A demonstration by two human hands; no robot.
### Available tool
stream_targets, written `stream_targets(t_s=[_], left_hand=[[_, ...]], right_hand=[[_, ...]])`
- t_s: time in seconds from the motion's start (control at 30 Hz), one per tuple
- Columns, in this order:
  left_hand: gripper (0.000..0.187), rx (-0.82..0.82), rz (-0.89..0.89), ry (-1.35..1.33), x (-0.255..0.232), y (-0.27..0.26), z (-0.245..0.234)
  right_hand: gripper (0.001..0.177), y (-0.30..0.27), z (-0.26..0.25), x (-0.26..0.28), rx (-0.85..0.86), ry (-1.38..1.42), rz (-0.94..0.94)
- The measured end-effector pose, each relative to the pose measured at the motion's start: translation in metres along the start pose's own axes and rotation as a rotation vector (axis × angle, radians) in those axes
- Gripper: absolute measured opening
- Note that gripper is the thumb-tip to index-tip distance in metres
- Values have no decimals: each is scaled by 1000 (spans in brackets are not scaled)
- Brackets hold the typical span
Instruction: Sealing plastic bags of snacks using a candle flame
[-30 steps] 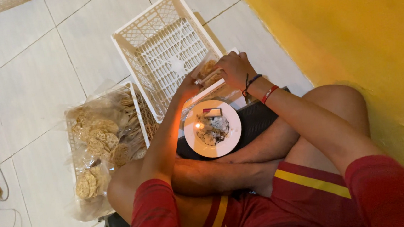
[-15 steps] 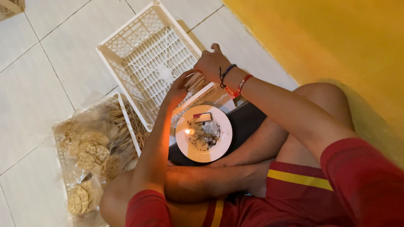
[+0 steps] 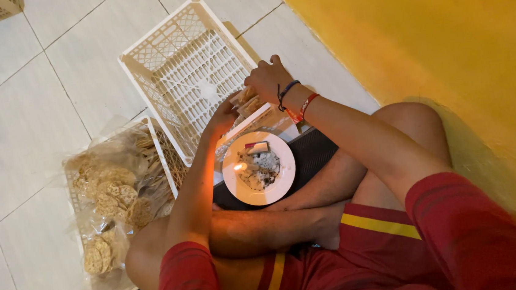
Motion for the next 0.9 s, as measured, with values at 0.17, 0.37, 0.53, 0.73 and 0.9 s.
stream_targets(t_s=[0.17,0.37,0.53,0.73,0.9], left_hand=[[75,-51,23,67,3,4,-19],[70,-53,34,90,0,3,-15],[65,-26,-17,57,-1,1,-3],[59,-84,-17,194,3,1,-11],[70,-111,20,194,-26,-10,-13]], right_hand=[[36,-3,-20,11,-48,45,3],[6,-7,-31,10,-66,30,40],[6,-15,-12,4,-65,56,60],[10,-22,-27,12,-51,122,91],[17,-23,-36,15,-59,111,89]])
Point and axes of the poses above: each hand's wrist, its own y-axis towards the middle knuckle, its own z-axis out of the palm, x = y × z, the point moved 5 cm from there along y, towards the middle knuckle, and after that the axes turned 13 degrees about -x, right-handed, at the moved point
